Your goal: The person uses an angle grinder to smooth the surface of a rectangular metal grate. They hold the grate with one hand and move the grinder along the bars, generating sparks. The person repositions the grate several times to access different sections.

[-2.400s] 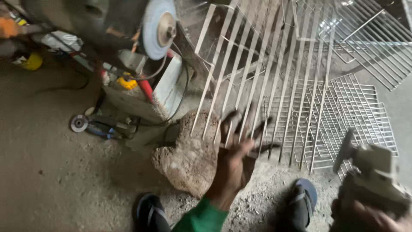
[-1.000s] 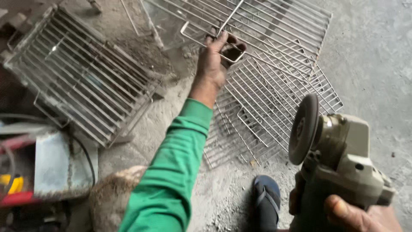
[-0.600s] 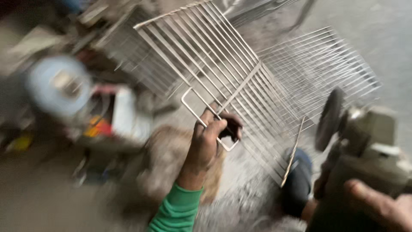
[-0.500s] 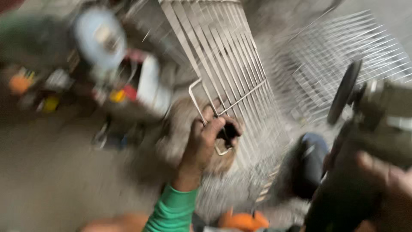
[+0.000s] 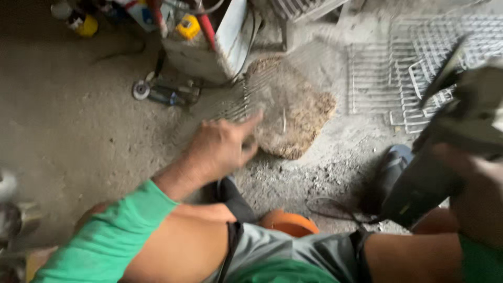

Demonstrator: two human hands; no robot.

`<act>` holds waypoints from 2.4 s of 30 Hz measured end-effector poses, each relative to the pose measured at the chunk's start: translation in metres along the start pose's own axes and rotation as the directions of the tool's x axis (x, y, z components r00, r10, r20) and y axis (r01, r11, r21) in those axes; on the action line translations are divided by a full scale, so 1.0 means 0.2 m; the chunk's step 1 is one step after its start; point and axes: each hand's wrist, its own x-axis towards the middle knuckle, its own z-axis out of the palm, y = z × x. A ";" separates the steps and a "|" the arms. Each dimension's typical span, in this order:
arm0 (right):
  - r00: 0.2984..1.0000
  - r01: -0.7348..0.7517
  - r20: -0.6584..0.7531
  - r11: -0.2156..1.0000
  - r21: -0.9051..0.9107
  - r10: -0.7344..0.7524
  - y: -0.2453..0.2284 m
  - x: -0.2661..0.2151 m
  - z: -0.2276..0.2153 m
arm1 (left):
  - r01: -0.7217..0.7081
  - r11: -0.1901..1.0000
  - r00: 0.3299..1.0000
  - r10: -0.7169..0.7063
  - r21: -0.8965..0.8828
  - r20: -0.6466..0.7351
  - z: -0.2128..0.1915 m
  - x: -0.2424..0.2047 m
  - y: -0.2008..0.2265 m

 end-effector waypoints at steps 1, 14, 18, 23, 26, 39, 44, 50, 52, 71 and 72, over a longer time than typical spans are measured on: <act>1.000 0.011 -0.010 1.000 -0.001 -0.011 -0.01 0.01 0.00 | 0.023 0.998 0.997 -0.028 0.060 0.072 0.08 -0.01 -0.04; 0.978 -0.198 0.014 0.953 -0.229 0.207 0.30 -0.02 0.02 | -0.002 0.960 0.977 -0.058 0.279 0.206 0.85 -0.24 -0.37; 0.977 -0.114 0.126 0.924 -0.365 0.171 0.40 -0.01 0.06 | 0.061 0.975 0.996 -0.045 0.216 -0.078 0.97 0.07 -0.32; 0.963 -0.245 0.015 0.896 -0.370 0.269 0.51 0.00 0.06 | 0.552 0.828 0.834 -0.545 0.103 -0.085 1.09 0.44 -0.41; 0.953 -0.287 0.003 0.902 -0.324 0.304 0.62 0.03 0.05 | 0.556 0.816 0.816 -0.572 0.160 0.080 1.12 0.41 -0.40; 0.933 -0.343 0.123 0.939 0.006 0.339 0.80 0.08 -0.15 | 0.437 0.897 0.899 -0.435 0.071 -0.047 1.14 0.36 -0.41; 0.913 -0.388 0.024 0.884 -0.262 0.408 0.80 0.07 -0.12 | 0.446 0.891 0.895 -0.445 0.080 -0.036 1.12 0.38 -0.41; 0.916 -0.254 0.197 0.887 -0.386 0.348 0.85 0.01 0.01 | 0.441 0.894 0.898 -0.439 0.080 -0.034 1.16 0.36 -0.45; 0.919 -0.200 0.199 0.838 -0.507 0.339 0.88 -0.02 0.05 | 0.435 0.895 0.900 -0.427 0.097 -0.087 1.19 0.36 -0.45; 0.800 0.591 0.588 0.321 -0.741 -0.116 0.84 0.34 0.27 | 0.397 0.913 0.918 -0.395 0.092 -0.044 1.16 0.36 -0.46; 0.813 0.549 0.582 0.311 -0.776 0.018 0.83 0.27 0.25 | 0.391 0.915 0.920 -0.386 0.096 -0.063 1.17 0.36 -0.45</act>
